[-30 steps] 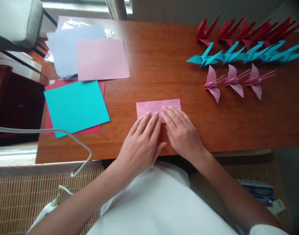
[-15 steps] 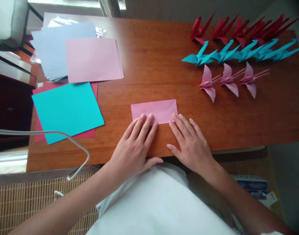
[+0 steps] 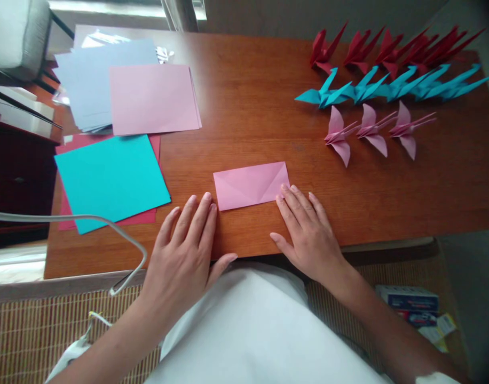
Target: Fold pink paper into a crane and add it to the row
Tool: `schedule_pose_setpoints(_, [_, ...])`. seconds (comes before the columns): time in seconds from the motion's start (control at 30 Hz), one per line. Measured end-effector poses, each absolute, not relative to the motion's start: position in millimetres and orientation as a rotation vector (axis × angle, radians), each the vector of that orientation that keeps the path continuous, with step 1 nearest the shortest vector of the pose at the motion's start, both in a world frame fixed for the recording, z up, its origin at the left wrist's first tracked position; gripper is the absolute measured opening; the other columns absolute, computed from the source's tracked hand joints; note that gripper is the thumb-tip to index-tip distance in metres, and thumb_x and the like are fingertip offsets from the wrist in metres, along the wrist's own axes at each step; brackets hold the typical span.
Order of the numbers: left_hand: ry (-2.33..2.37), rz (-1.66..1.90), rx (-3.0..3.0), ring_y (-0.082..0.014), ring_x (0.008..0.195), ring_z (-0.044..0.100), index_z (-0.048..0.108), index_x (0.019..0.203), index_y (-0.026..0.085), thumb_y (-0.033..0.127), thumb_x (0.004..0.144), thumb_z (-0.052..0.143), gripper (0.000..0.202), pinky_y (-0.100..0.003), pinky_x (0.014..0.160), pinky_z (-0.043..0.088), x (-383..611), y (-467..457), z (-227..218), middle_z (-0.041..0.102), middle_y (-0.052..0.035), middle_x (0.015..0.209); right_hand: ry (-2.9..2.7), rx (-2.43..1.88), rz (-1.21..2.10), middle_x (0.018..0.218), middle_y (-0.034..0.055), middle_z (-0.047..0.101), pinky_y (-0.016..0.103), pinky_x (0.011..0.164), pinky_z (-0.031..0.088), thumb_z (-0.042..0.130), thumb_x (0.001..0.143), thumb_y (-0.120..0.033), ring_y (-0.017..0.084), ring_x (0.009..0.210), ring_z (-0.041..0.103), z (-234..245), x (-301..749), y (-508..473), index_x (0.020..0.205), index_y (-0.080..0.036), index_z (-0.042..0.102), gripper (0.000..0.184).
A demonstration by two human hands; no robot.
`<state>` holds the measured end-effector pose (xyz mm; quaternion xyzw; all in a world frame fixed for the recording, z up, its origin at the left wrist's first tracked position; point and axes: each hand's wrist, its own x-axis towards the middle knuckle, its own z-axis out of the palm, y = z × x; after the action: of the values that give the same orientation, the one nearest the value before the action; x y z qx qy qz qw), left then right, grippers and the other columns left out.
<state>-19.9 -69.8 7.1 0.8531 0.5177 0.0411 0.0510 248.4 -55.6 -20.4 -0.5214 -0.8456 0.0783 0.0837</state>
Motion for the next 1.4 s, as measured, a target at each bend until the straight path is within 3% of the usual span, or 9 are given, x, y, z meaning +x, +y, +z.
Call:
schedule_pose_setpoints(0.13, [1.552, 0.242, 2.629, -0.0385, 0.156, 0.024, 0.024, 0.160, 0.001, 0.055, 0.097, 0.053, 0.088, -0.054, 0.125, 0.027, 9.6, -64.7, 6.4, 0.027, -0.0235, 0.166, -2.524, -1.555, 0.214, 0.165, 0.0180, 0.035, 0.059, 0.124, 0.027, 0.051, 0.099, -0.046, 0.033, 0.155, 0.031, -21.4, 245.3, -56.7, 0.158, -0.011, 0.032, 0.070])
schedule_pose_setpoints(0.27, [1.430, 0.193, 2.599, -0.0389, 0.155, 0.026, 0.038, 0.157, 0.010, 0.061, 0.098, 0.046, 0.078, -0.054, 0.126, 0.025, 37.3, -57.6, -4.7, 0.030, -0.0131, 0.167, -2.526, -1.563, 0.197, 0.164, 0.0184, 0.036, 0.057, 0.125, 0.028, 0.051, 0.099, -0.043, 0.032, 0.154, 0.032, -19.9, 245.1, -55.2, 0.153, -0.007, 0.039, 0.066])
schedule_pose_setpoints(0.6, [1.438, 0.174, 2.597, -0.0420, 0.155, 0.025, 0.036, 0.158, 0.009, 0.059, 0.099, 0.046, 0.079, -0.059, 0.126, 0.022, 40.7, -55.6, -11.3, 0.027, -0.0129, 0.168, -2.295, -1.730, 0.187, 0.162, 0.0174, 0.042, 0.062, 0.121, 0.033, 0.053, 0.099, -0.038, 0.036, 0.153, 0.033, -20.1, 272.2, -54.1, 0.152, -0.015, 0.044, 0.058])
schedule_pose_setpoints(0.73, [1.448, 0.191, 2.612, -0.0395, 0.156, 0.022, 0.030, 0.159, 0.003, 0.059, 0.099, 0.044, 0.083, -0.056, 0.128, 0.016, 41.0, -56.9, -14.6, 0.026, -0.0159, 0.168, -1.906, -1.609, 0.542, 0.157, 0.0154, 0.049, 0.055, 0.123, 0.037, 0.053, 0.099, -0.031, 0.029, 0.149, 0.042, -14.9, 253.2, -51.3, 0.150, -0.020, 0.045, 0.053])
schedule_pose_setpoints(0.87, [1.436, 0.224, 2.621, -0.0364, 0.157, 0.021, 0.027, 0.159, 0.000, 0.059, 0.100, 0.041, 0.085, -0.054, 0.129, 0.011, 40.8, -58.1, -17.0, 0.025, -0.0186, 0.168, -1.336, -1.430, 1.092, 0.165, 0.0061, 0.038, 0.050, 0.123, 0.039, 0.059, 0.097, -0.034, 0.025, 0.152, 0.038, -7.3, 238.6, -43.5, 0.153, -0.034, 0.037, 0.061])
schedule_pose_setpoints(1.0, [1.427, 0.229, 2.612, -0.0363, 0.157, 0.020, 0.027, 0.159, 0.000, 0.058, 0.101, 0.040, 0.084, -0.053, 0.129, 0.010, 40.5, -58.2, -17.3, 0.024, -0.0192, 0.168, -1.030, -1.356, 1.331, 0.162, 0.0045, 0.043, 0.046, 0.119, 0.044, 0.069, 0.090, -0.035, 0.025, 0.148, 0.044, -4.2, 247.8, -34.0, 0.145, -0.037, 0.048, 0.059])
schedule_pose_setpoints(1.13, [1.414, 0.253, 2.594, -0.0366, 0.157, 0.021, 0.028, 0.159, 0.000, 0.058, 0.100, 0.042, 0.083, -0.053, 0.130, 0.012, 39.7, -57.7, -17.6, 0.024, -0.0196, 0.168, -0.947, -1.397, 1.393, 0.149, 0.0077, 0.058, 0.035, 0.094, 0.059, 0.072, 0.087, -0.038, 0.023, 0.124, 0.064, -1.6, 258.4, -27.5, 0.139, -0.033, 0.053, 0.056])
schedule_pose_setpoints(1.23, [1.407, 0.278, 2.595, -0.0366, 0.157, 0.023, 0.029, 0.159, 0.000, 0.057, 0.100, 0.044, 0.082, -0.052, 0.129, 0.014, 39.0, -57.9, -18.4, 0.026, -0.0203, 0.167, -1.034, -1.451, 1.453, 0.124, 0.0095, 0.073, 0.026, 0.062, 0.055, 0.076, 0.084, -0.041, 0.018, 0.089, 0.071, -3.3, 255.2, -24.7, 0.136, -0.025, 0.056, 0.058])
schedule_pose_setpoints(1.4, [1.391, 0.277, 2.606, -0.0390, 0.156, 0.024, 0.030, 0.157, -0.003, 0.057, 0.100, 0.045, 0.083, -0.054, 0.128, 0.017, 38.9, -58.3, -19.1, 0.026, -0.0233, 0.166, -1.191, -1.547, 1.284, 0.096, 0.0067, 0.077, 0.025, 0.055, 0.049, 0.074, 0.084, -0.040, 0.015, 0.070, 0.067, -12.8, 245.5, -17.5, 0.126, -0.018, 0.062, 0.049])
